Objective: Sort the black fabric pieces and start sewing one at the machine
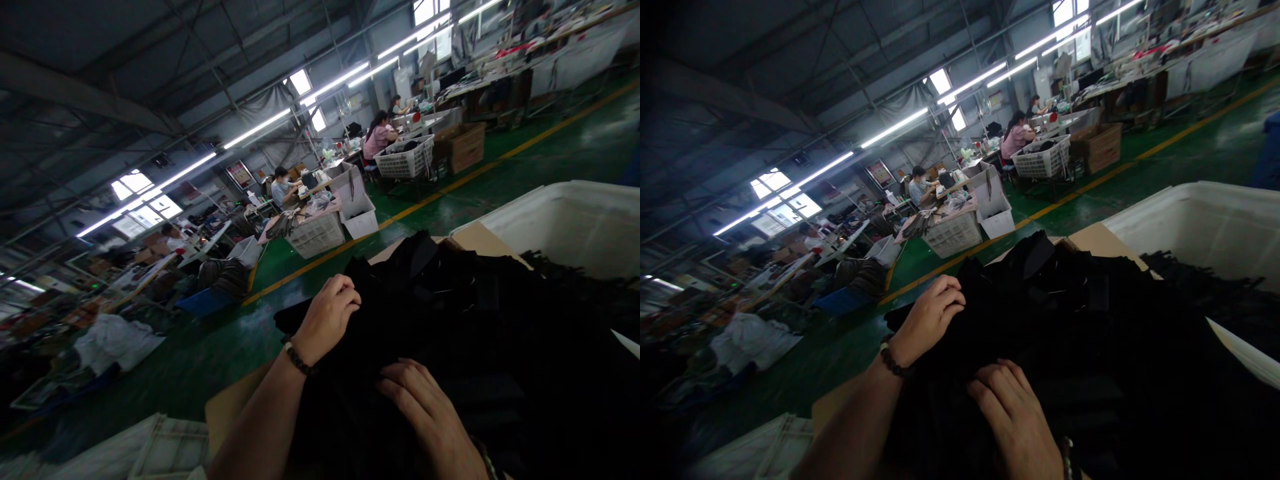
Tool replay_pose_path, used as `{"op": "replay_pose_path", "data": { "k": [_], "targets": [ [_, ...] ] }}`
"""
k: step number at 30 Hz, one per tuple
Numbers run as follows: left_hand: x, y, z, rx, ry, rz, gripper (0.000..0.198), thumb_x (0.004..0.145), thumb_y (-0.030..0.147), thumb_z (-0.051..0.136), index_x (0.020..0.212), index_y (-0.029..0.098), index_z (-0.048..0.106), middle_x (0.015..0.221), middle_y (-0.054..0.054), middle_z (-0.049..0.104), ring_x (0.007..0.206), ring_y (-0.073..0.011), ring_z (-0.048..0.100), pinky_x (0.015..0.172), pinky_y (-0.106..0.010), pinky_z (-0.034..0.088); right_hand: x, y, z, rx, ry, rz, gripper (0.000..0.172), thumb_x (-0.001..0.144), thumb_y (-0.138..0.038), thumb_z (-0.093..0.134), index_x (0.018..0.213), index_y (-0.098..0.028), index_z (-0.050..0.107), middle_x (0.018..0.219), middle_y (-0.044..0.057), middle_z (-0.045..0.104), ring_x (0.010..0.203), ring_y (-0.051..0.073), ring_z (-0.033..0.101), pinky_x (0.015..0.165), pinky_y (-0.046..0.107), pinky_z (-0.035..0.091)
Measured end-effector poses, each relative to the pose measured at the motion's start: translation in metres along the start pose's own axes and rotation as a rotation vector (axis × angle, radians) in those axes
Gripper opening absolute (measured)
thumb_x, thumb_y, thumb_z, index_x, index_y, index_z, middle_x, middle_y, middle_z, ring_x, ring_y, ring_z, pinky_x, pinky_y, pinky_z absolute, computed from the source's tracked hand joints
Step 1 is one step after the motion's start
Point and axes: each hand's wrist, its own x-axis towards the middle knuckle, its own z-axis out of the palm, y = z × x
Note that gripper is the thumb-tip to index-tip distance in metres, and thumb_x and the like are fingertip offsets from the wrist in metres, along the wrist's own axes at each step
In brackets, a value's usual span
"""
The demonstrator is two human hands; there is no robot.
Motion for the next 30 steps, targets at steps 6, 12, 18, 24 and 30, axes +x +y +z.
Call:
{"op": "replay_pose_path", "data": {
  "k": [6, 12, 18, 24, 30],
  "targets": [
    [-0.044, 0.033, -0.028, -0.198, -0.365, 0.046, 0.010, 0.080, 0.008, 0.053, 0.078, 0.016, 0.059, 0.074, 0.002, 0.061, 0.069, -0.0093, 0.056, 0.069, -0.018, 0.041, -0.006, -0.003, 0.002, -0.078, 0.023, 0.033, 0.028, 0.088, -0.016, 0.030, 0.101, -0.016, 0.055, 0.109, 0.014, 0.051, 0.095, 0.017, 0.054, 0.070, 0.027, 0.050],
    [-0.068, 0.036, -0.019, -0.241, -0.292, 0.082, 0.012, 0.083, 0.012, 0.051, 0.078, 0.016, 0.061, 0.075, 0.000, 0.063, 0.072, -0.0107, 0.057, 0.069, -0.019, 0.042, -0.004, -0.003, 0.001, -0.031, -0.019, -0.066, 0.031, 0.091, -0.033, 0.030, 0.097, -0.016, 0.055, 0.099, 0.011, 0.060, 0.085, 0.018, 0.057, 0.069, 0.030, 0.049],
    [-0.068, 0.036, -0.015, -0.266, -0.213, 0.149, 0.012, 0.083, 0.016, 0.051, 0.077, 0.016, 0.061, 0.073, -0.001, 0.065, 0.069, -0.0111, 0.057, 0.069, -0.020, 0.043, -0.005, -0.005, -0.002, -0.101, -0.019, -0.004, 0.035, 0.089, -0.020, 0.026, 0.117, -0.011, 0.044, 0.097, 0.009, 0.062, 0.091, 0.016, 0.057, 0.078, 0.027, 0.045],
    [-0.060, 0.033, -0.017, -0.355, -0.217, 0.056, 0.011, 0.083, 0.014, 0.053, 0.079, 0.016, 0.063, 0.073, 0.001, 0.064, 0.067, -0.0086, 0.058, 0.067, -0.016, 0.044, -0.003, -0.004, -0.003, -0.013, -0.122, 0.016, 0.028, 0.086, -0.017, 0.033, 0.104, -0.014, 0.054, 0.094, 0.010, 0.060, 0.080, 0.016, 0.056, 0.068, 0.026, 0.048],
    [-0.024, -0.002, 0.005, -0.030, 0.032, -0.141, 0.023, 0.083, 0.011, 0.049, 0.102, 0.017, 0.058, 0.094, -0.003, 0.057, 0.085, -0.0132, 0.056, 0.078, -0.024, 0.045, -0.007, -0.003, -0.001, -0.074, -0.078, 0.004, 0.030, 0.085, -0.014, 0.032, 0.103, -0.015, 0.056, 0.098, 0.011, 0.057, 0.085, 0.017, 0.055, 0.071, 0.027, 0.046]
  ]
}}
